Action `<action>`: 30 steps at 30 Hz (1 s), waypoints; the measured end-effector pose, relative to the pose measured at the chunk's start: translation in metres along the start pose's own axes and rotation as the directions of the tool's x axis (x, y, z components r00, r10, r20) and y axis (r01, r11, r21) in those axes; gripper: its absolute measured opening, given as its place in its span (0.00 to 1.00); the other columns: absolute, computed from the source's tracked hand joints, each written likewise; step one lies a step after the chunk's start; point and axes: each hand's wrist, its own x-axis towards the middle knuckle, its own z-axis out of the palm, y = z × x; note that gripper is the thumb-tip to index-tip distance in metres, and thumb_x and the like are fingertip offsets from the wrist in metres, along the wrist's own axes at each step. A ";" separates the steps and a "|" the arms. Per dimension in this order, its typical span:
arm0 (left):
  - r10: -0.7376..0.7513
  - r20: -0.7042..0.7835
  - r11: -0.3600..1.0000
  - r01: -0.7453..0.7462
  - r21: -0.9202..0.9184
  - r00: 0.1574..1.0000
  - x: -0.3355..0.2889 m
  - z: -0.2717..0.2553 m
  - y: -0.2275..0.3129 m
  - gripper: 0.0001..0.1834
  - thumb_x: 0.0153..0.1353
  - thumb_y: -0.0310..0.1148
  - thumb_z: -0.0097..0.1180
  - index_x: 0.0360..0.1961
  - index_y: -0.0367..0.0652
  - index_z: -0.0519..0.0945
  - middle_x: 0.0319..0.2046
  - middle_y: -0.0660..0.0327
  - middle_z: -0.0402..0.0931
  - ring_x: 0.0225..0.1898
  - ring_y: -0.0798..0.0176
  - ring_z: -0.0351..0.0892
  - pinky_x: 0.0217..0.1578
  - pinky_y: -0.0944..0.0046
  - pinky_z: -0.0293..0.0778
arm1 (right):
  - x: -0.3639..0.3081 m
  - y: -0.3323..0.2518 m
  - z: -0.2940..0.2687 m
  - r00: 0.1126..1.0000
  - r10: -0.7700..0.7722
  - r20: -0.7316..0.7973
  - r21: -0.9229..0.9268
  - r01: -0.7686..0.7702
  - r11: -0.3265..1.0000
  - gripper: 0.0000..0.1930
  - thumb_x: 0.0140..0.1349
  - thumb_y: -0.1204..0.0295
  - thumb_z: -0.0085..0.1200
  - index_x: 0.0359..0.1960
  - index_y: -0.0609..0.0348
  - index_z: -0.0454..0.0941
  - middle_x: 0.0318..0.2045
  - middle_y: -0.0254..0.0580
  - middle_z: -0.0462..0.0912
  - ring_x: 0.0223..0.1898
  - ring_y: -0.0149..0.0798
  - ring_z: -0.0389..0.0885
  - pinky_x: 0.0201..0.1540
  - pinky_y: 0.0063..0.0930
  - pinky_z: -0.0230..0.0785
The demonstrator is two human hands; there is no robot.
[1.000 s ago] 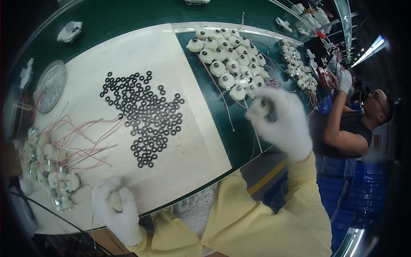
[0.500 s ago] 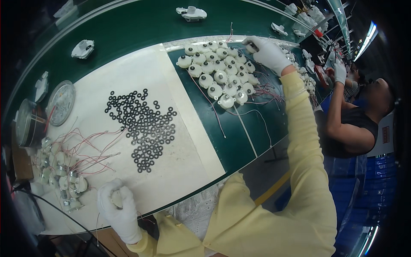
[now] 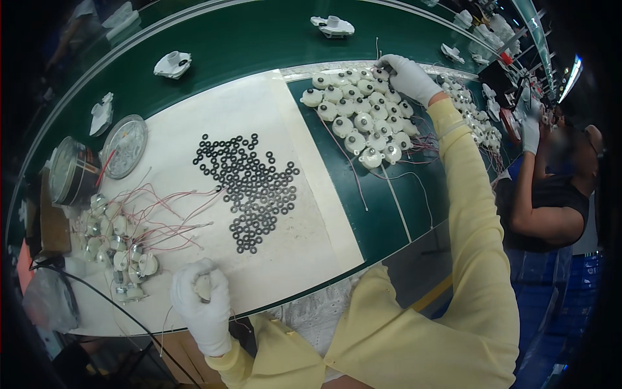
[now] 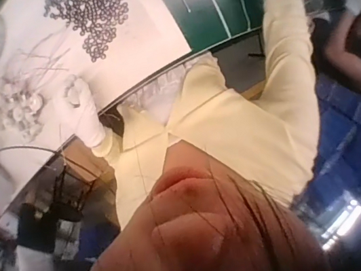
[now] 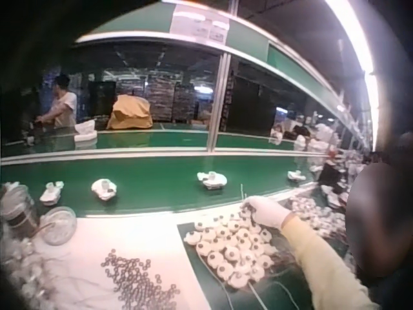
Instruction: The person assembles small white cylindrical electronic components by inserting metal washers into their centers. They pick up the components and washers from a table, perform the insertion, and place the finished units onto a green conveyor belt. The process is repeated continuously throughout the clip.
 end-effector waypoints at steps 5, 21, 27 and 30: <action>0.001 0.008 1.000 -0.002 0.015 1.000 0.000 -0.001 0.000 0.10 0.53 0.23 0.63 0.38 0.39 0.79 0.34 0.56 0.80 0.38 0.51 0.77 0.43 0.54 0.72 | 0.002 0.003 0.006 0.999 0.036 -0.030 0.125 -0.032 0.992 0.12 0.65 0.66 0.60 0.48 0.55 0.82 0.40 0.46 0.87 0.43 0.46 0.86 0.49 0.35 0.77; 0.017 -0.189 0.966 -0.065 -0.250 0.982 -0.013 -0.002 -0.006 0.10 0.58 0.29 0.64 0.40 0.42 0.79 0.33 0.59 0.79 0.41 0.51 0.78 0.42 0.54 0.72 | -0.014 0.000 -0.014 0.976 -0.032 -0.216 0.155 0.067 0.986 0.15 0.64 0.72 0.57 0.52 0.57 0.82 0.47 0.50 0.86 0.49 0.47 0.85 0.55 0.35 0.76; 0.543 -0.371 0.798 -0.601 -0.052 0.753 -0.012 -0.015 0.004 0.18 0.64 0.51 0.61 0.44 0.49 0.81 0.34 0.62 0.79 0.45 0.50 0.77 0.43 0.55 0.73 | -0.096 -0.146 -0.059 0.938 -0.134 -0.320 0.573 0.304 0.761 0.19 0.74 0.73 0.49 0.63 0.66 0.74 0.52 0.47 0.83 0.51 0.34 0.81 0.54 0.27 0.72; 0.768 -0.325 0.575 -0.818 -0.028 0.552 0.014 0.002 0.047 0.17 0.63 0.54 0.61 0.42 0.54 0.83 0.35 0.65 0.79 0.47 0.53 0.76 0.41 0.58 0.73 | -0.139 -0.217 -0.038 0.870 -0.490 -0.059 0.969 0.168 0.182 0.42 0.72 0.35 0.38 0.67 0.64 0.69 0.54 0.49 0.81 0.52 0.37 0.79 0.52 0.31 0.69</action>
